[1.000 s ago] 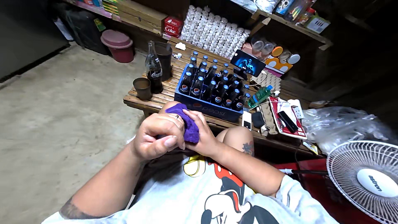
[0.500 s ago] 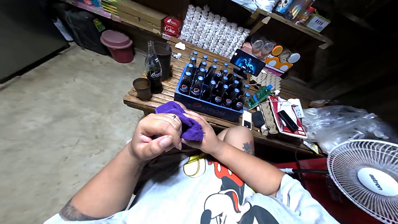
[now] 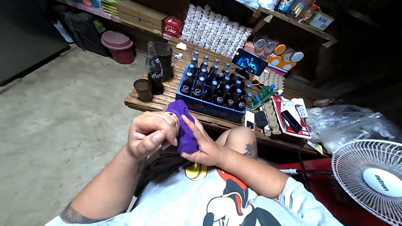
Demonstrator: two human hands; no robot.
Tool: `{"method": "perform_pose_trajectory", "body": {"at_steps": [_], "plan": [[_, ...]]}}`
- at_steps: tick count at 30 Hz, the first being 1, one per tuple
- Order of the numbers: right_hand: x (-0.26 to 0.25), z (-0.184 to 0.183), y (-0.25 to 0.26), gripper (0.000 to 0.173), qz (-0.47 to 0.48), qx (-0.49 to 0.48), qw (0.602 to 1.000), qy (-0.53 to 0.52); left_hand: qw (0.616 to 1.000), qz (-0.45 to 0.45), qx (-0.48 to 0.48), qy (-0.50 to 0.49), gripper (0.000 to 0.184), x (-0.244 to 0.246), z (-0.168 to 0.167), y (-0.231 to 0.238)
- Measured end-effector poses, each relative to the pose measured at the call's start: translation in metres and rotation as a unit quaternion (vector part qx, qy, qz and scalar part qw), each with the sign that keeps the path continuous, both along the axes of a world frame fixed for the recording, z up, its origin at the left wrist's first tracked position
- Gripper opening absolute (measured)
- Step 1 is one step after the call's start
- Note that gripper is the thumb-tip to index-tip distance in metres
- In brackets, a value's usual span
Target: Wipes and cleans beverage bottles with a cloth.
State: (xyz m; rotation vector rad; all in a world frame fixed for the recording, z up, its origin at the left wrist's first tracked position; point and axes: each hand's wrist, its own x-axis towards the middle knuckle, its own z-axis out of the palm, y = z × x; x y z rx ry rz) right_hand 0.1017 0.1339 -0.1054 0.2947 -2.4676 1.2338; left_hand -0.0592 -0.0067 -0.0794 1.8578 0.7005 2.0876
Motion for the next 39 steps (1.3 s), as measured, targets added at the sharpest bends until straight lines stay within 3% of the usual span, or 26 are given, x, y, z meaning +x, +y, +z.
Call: {"method": "perform_pose_trajectory", "body": {"at_steps": [8, 17, 33, 36, 39], "plan": [[-0.009, -0.005, 0.0, 0.062, -0.006, 0.033, 0.997, 0.067, 1.0, 0.007, 0.003, -0.017, 0.036, -0.003, -0.002, -0.001], [-0.015, -0.013, 0.016, 0.061, -0.056, -0.029, 0.993, -0.105, 0.997, 0.007, 0.019, -0.075, 0.033, -0.007, -0.005, -0.005], [-0.021, -0.017, 0.026, 0.065, -0.095, -0.005, 0.976, -0.193, 0.996, 0.017, 0.027, -0.089, 0.03, -0.01, -0.004, 0.0], [-0.022, -0.019, 0.027, 0.064, -0.101, -0.015, 0.973, -0.206, 0.993, 0.054, 0.04, -0.102, 0.027, -0.01, -0.004, 0.002], [-0.024, -0.021, 0.028, 0.064, -0.104, -0.023, 0.973, -0.203, 0.983, 0.152, 0.043, -0.095, 0.018, -0.01, -0.002, 0.006]]}}
